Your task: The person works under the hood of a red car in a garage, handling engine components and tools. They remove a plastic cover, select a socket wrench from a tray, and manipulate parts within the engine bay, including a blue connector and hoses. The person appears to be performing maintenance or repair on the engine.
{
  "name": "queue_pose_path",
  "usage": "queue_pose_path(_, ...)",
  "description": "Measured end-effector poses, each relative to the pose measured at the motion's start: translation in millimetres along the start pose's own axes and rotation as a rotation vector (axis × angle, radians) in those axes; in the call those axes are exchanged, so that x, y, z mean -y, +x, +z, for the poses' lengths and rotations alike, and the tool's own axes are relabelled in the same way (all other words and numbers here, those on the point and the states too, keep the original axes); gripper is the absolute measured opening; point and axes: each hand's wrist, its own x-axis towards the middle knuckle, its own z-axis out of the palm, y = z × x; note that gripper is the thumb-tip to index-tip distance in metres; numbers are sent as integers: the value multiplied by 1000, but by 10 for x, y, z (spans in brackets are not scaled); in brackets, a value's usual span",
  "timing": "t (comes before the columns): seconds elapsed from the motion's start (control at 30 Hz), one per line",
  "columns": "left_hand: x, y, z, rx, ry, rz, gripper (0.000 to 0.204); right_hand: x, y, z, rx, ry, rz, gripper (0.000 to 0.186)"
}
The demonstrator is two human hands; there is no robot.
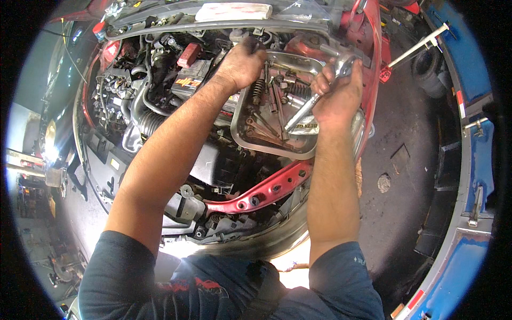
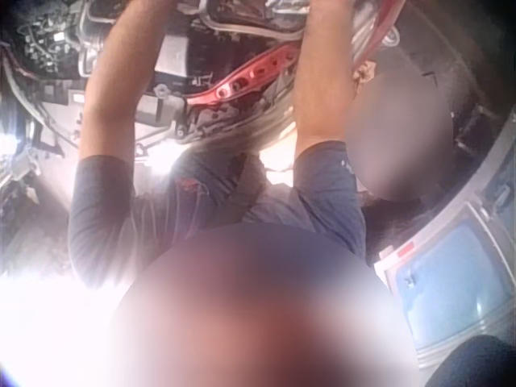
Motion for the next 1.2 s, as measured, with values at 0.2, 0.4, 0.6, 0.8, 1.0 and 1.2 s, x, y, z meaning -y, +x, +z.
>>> queue_pose_path(0.2,-507,-104,-37,520,-54,-144,80,7,-12,-3,44,-5,2,53)
queue_pose_path(0.4,-495,99,135,555,49,-191,71,-19,10,-36,35,-8,9,53)
queue_pose_path(0.6,-300,183,141,503,92,-30,45,-8,9,-46,46,-20,-8,51)
queue_pose_path(0.8,21,228,142,333,-165,-53,30,-15,3,-27,8,-29,-13,48)
queue_pose_path(1.0,120,276,43,347,-198,33,32,-32,23,-43,-2,-35,-30,47)
queue_pose_path(1.2,119,234,72,295,-238,54,34,-40,23,-62,15,-55,-37,47)
